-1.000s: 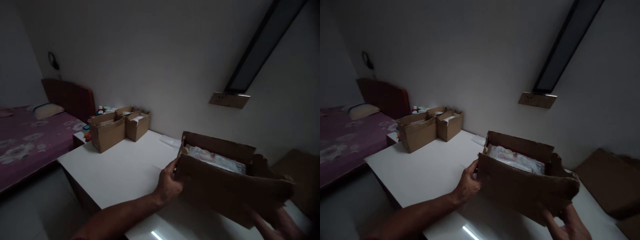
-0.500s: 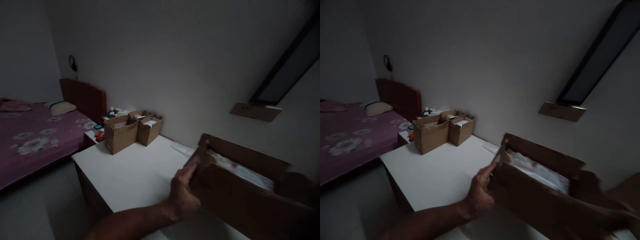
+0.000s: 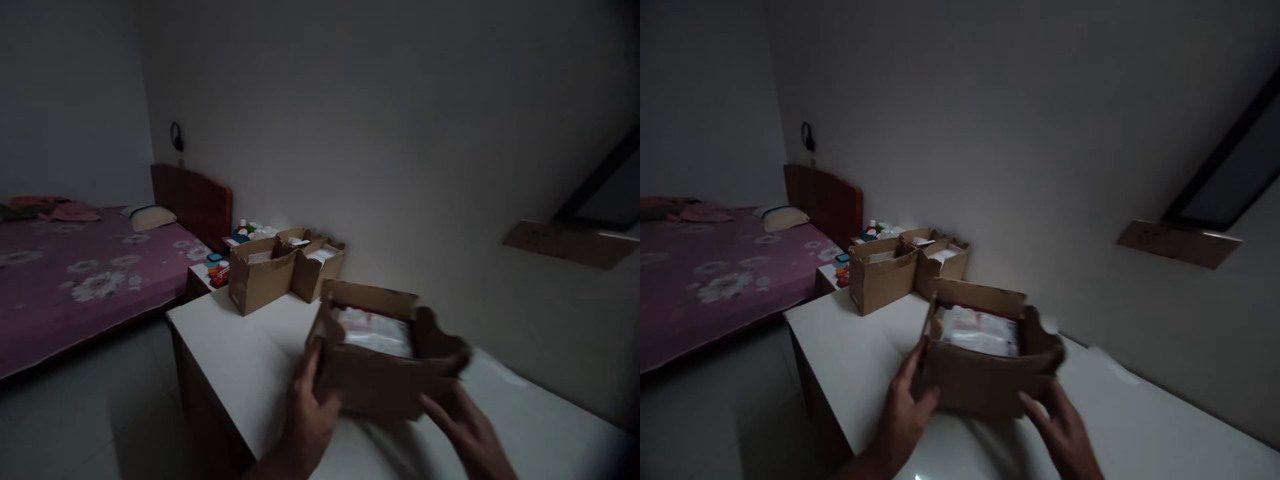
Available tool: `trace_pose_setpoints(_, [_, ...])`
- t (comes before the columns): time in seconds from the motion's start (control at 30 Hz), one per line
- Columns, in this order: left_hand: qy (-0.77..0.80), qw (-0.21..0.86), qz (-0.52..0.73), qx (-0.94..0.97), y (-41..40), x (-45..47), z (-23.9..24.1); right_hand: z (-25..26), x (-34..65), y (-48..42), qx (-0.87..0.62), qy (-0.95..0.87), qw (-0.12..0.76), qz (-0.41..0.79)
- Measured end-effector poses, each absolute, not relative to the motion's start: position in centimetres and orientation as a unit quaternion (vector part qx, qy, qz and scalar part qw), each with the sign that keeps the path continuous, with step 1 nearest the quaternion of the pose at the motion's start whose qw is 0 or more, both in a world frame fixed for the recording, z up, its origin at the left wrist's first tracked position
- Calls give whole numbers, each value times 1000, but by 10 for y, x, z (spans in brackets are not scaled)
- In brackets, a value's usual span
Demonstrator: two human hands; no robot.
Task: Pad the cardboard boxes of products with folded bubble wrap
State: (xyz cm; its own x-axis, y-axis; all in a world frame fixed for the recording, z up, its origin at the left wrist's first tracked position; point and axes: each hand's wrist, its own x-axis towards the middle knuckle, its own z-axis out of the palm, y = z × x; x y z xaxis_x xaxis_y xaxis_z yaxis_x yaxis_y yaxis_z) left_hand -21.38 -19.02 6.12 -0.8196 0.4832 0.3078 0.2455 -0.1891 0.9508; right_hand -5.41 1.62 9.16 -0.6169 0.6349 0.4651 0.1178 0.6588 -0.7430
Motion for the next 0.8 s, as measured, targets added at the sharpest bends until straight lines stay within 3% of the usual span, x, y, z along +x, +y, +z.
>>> trace_pose_setpoints(0.17, [681, -23, 697, 224, -232, -254, 14, 75, -188, 6, -86, -795, 255, 544])
trace_pose_setpoints(0.43, [707, -99, 648, 264, -226, -299, -2, 5, -297, -5, -86, -831, 298, 462])
trace_pose_setpoints(0.57, [713, -44, 653, 252, -223, -328, -1, -11, -311, -22, -92, -862, 298, 399])
trace_pose_setpoints(0.67, [726, 71, 648, 217, -232, -326, -8, -13, -295, -29, -104, -895, 276, 335])
trace_pose_setpoints(0.8, [764, 169, 545, 301, -249, -296, -34, -8, -227, -32, -126, -940, 229, 221])
